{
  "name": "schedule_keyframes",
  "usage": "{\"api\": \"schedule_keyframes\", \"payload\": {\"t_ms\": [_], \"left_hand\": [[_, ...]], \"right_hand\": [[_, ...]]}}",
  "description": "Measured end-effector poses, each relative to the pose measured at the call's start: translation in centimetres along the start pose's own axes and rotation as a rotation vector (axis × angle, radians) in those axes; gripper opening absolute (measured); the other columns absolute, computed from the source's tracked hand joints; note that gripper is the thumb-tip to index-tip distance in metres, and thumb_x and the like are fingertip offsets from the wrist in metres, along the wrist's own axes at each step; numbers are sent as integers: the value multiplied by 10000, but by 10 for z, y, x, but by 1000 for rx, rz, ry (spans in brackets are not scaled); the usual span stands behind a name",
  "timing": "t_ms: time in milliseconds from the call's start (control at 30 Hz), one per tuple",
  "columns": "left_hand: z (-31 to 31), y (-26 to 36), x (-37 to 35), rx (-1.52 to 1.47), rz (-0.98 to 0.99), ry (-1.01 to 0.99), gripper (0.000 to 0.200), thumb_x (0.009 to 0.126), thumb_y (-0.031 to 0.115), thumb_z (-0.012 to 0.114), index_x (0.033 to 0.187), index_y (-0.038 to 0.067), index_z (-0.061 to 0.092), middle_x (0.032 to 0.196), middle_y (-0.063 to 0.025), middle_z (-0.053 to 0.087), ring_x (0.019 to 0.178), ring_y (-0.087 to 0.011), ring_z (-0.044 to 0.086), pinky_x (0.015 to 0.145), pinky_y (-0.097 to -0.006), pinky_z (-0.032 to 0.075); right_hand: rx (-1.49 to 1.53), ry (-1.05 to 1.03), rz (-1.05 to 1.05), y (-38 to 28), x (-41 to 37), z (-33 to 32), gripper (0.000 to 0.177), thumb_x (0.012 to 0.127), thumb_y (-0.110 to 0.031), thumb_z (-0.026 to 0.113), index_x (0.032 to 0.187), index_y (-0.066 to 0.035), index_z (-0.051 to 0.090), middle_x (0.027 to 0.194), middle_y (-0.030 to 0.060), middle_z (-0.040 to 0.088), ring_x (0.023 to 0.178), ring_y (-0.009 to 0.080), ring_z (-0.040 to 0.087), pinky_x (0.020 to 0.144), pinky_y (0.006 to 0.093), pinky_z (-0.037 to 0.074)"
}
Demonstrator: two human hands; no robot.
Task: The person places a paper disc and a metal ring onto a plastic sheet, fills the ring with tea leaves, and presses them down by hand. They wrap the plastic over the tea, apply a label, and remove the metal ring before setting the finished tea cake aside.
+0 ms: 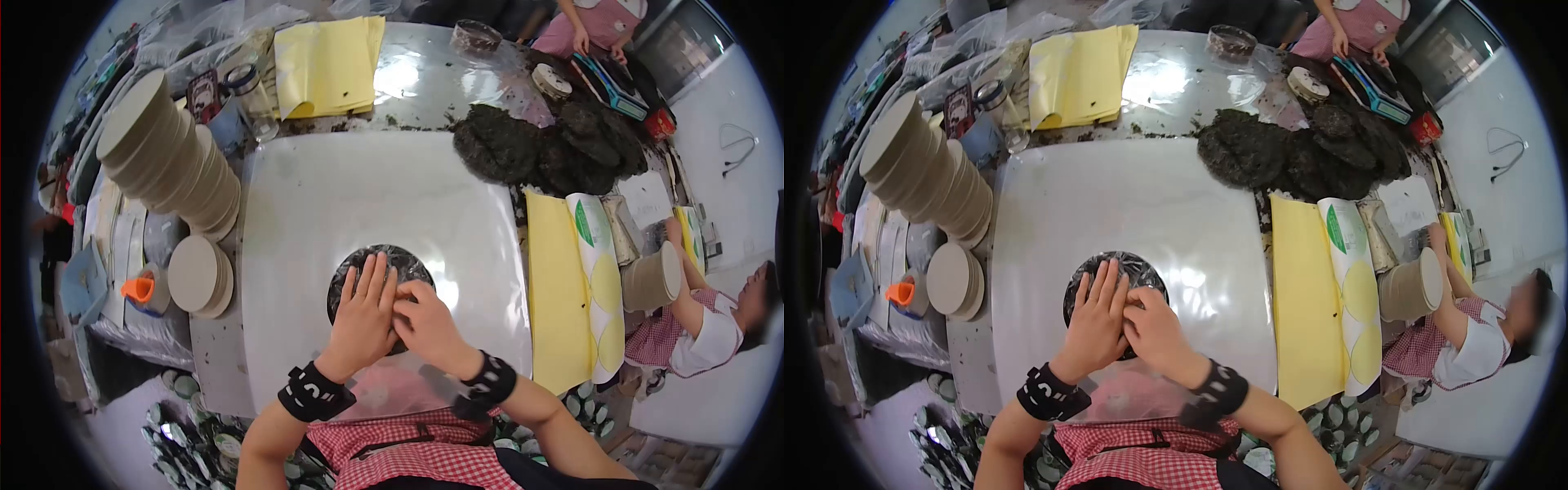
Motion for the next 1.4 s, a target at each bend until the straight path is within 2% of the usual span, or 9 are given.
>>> {"api": "schedule_keyframes", "payload": {"t_ms": [167, 233, 300, 400, 633, 1167, 1267, 1367, 1400], "left_hand": [[5, -2, -2, -98, -17, -13, 792, 866, 376, 695, 1446, -100, 441, 1561, -326, 334, 1484, -470, 273, 1209, -546, 214], [6, 1, -1, -43, -12, 1, 803, 857, 396, 706, 1429, -106, 450, 1541, -324, 357, 1475, -484, 275, 1200, -593, 193], [-26, 9, 10, 44, -26, 105, 585, 915, 265, 630, 1422, -7, 521, 1465, -218, 503, 1369, -417, 456, 1134, -517, 371], [-4, -8, 17, -104, -50, 8, 668, 910, 223, 622, 1478, -61, 417, 1530, -282, 376, 1458, -500, 265, 1210, -581, 186], [7, -11, 14, -41, -71, 18, 622, 947, 247, 592, 1475, -39, 433, 1507, -242, 433, 1450, -452, 321, 1202, -561, 225], [-4, -10, 19, -8, -53, 83, 542, 976, 268, 564, 1439, -4, 497, 1518, -216, 439, 1438, -421, 350, 1166, -569, 266], [-6, 0, 15, 0, -84, 106, 623, 947, 309, 605, 1455, -24, 464, 1540, -220, 415, 1462, -408, 325, 1184, -563, 243], [-8, -7, 13, -61, -101, 38, 743, 902, 356, 658, 1472, -55, 415, 1562, -225, 385, 1478, -403, 304, 1202, -558, 216], [-10, -6, 14, -48, -99, 36, 770, 891, 358, 670, 1477, -61, 399, 1563, -233, 379, 1480, -403, 298, 1206, -557, 211]], "right_hand": [[-128, 427, -17, 5, 2, -55, 508, 891, -188, 697, 1346, -4, 564, 1292, 202, 606, 1195, 383, 582, 1017, 424, 481], [3, 289, 86, 39, 8, -25, 572, 934, -183, 643, 1443, -3, 454, 1316, 215, 589, 1201, 404, 570, 1020, 456, 472], [44, 335, 46, 39, 8, -23, 540, 951, -158, 607, 1448, -20, 449, 1308, 213, 590, 1195, 398, 571, 1009, 456, 476], [86, 339, 47, 38, 21, -30, 498, 964, -132, 579, 1441, -52, 462, 1281, 202, 597, 1184, 385, 575, 988, 453, 484], [12, 409, 59, 58, 31, -14, 457, 966, -127, 560, 1416, -98, 484, 1255, 163, 605, 1168, 374, 578, 954, 451, 499], [-53, 384, 171, 57, 48, -15, 558, 955, -309, 599, 1337, 89, 512, 1270, 317, 594, 1192, 472, 545, 979, 520, 474], [-131, 391, 131, 63, 51, -14, 378, 1001, -172, 549, 1367, -78, 541, 1199, 157, 637, 1103, 305, 626, 908, 417, 517], [635, 296, 91, 117, 36, -79, 285, 1052, -253, 527, 1172, -27, 653, 1027, 86, 685, 856, 130, 610, 756, 308, 515], [271, 457, 262, 142, 22, -132, 247, 1038, -232, 550, 1099, -14, 649, 987, 87, 675, 805, 142, 610, 738, 318, 518]]}}
Point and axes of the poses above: each hand's wrist, its own x-axis towards the middle knuckle, its own z-axis out of the palm, y = z × x, the point moved 9 cm from there along x, towards the middle knuckle
